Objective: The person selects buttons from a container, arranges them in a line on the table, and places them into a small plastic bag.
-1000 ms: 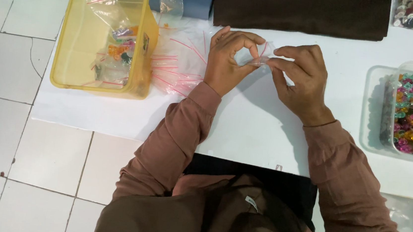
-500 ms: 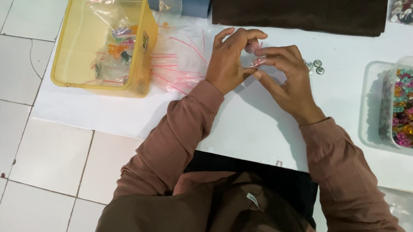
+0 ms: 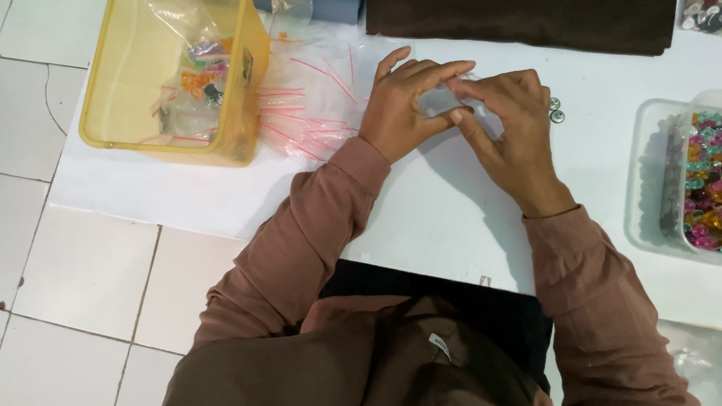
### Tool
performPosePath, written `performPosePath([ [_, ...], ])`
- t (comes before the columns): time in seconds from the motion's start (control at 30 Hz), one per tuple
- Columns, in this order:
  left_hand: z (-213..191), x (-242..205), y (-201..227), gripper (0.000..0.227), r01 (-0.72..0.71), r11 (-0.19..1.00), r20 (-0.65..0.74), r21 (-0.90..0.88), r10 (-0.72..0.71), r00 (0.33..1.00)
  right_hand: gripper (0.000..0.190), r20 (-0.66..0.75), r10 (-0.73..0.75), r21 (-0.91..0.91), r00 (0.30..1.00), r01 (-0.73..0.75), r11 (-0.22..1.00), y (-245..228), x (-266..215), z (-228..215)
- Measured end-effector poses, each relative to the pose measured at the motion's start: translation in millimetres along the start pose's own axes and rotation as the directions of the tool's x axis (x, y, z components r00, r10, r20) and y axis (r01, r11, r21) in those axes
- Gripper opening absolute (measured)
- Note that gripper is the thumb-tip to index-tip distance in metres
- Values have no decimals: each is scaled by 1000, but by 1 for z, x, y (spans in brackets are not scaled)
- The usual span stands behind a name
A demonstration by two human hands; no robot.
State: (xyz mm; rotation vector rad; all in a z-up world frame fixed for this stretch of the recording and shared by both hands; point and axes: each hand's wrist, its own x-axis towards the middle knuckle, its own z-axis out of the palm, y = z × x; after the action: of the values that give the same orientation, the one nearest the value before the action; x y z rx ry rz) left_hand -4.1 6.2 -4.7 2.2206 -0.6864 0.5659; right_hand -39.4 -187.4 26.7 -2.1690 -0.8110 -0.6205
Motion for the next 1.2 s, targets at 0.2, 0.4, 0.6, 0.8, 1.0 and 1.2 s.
performPosePath([
  [0.2,1,3,0,49,1,989,-45,-146,-7,999,26,-14,-162,8,987,162,987,-9,6,-7],
  [0.4,-17,7,15,45,45,966,-101,-254,-73,992,48,-46,131,-168,990,-137,976,-18,-14,-23],
  [0.6,-12,5,26,49,124,887,-58,-444,-167,984,45,98,289,-425,952,-222,878,19,-50,-16],
  [0.8,18,14,56,45,281,715,35,-640,-338,940,27,40,-1,-420,999,18,907,22,-43,-5],
  [1.0,24,15,66,45,235,748,16,-621,-288,957,16,75,34,-467,997,5,884,56,-48,-4],
  [1.2,20,14,48,44,216,751,-45,-623,-310,950,19,289,175,-242,941,-105,965,46,3,-36],
])
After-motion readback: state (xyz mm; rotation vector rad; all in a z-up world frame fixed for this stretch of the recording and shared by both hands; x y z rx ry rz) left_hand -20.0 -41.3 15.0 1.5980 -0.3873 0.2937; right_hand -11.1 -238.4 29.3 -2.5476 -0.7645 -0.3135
